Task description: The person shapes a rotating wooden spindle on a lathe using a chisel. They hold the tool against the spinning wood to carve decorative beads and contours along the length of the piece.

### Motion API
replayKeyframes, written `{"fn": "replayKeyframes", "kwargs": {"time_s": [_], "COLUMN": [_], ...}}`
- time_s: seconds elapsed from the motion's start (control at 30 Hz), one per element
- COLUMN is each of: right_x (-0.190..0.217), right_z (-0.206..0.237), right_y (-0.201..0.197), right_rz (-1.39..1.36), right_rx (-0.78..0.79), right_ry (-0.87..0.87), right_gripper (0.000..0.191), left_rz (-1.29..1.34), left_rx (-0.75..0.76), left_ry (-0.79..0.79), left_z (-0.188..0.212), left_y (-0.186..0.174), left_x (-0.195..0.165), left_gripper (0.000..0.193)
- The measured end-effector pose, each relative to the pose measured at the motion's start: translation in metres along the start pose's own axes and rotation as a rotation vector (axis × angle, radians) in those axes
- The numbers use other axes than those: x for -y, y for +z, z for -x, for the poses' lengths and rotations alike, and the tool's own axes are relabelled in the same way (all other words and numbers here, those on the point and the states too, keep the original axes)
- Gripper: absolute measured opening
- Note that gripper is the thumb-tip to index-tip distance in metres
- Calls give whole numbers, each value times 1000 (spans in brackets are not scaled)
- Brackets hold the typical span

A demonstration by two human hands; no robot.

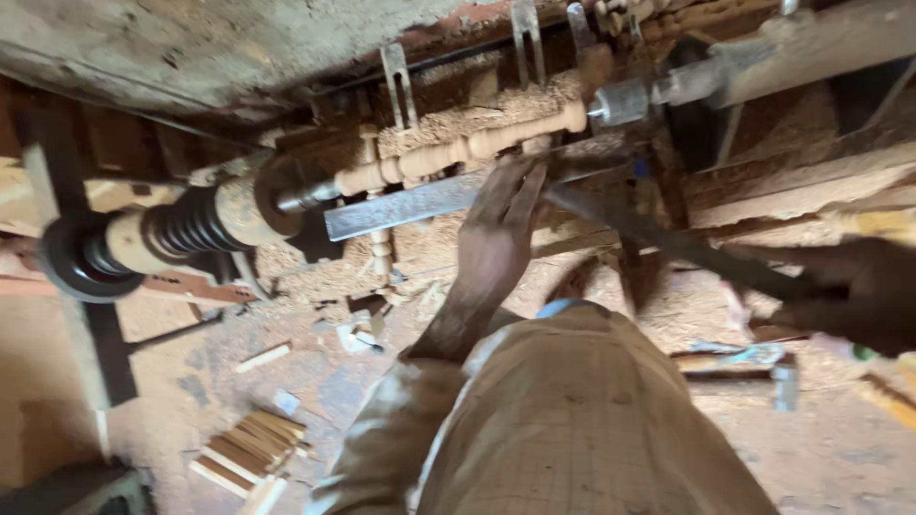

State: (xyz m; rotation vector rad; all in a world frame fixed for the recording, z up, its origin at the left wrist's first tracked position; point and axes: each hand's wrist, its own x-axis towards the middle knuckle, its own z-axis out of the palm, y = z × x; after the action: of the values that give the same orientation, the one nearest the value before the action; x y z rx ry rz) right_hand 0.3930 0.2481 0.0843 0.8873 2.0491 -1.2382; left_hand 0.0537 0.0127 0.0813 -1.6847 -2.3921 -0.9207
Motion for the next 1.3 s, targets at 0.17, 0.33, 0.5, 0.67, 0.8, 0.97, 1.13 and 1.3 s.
{"fn": "replayKeyframes", "kwargs": {"time_s": [0.17,0.33,0.5,0.67,0.8,0.97,1.13,1.3], "right_x": [-82,-82,-12,81,151,167,134,121], "right_z": [69,87,28,-92,-124,-113,-115,-143], "right_y": [26,41,65,90,89,79,58,35], "right_rz": [68,-329,-346,-361,-392,-87,470,214], "right_rx": [119,80,-360,-700,-644,-653,-1133,-640], "right_ry": [38,308,104,-389,-110,-13,-363,-96], "right_gripper": [90,81,71,62,54,50,42,34], "left_rz": [984,-179,2,-91,409,696,1309,-215], "left_rx": [272,611,1237,508,459,543,-6,1182], "left_ry": [-609,-1203,-1366,-681,-860,-914,-1536,-1146], "left_z": [123,254,326,275,207,177,235,326], "left_y": [-60,-84,-93,-19,16,-29,-63,-74], "left_x": [15,68,47,57,57,29,58,49], "left_gripper": [73,68,55,54,37,56,62,58]}}
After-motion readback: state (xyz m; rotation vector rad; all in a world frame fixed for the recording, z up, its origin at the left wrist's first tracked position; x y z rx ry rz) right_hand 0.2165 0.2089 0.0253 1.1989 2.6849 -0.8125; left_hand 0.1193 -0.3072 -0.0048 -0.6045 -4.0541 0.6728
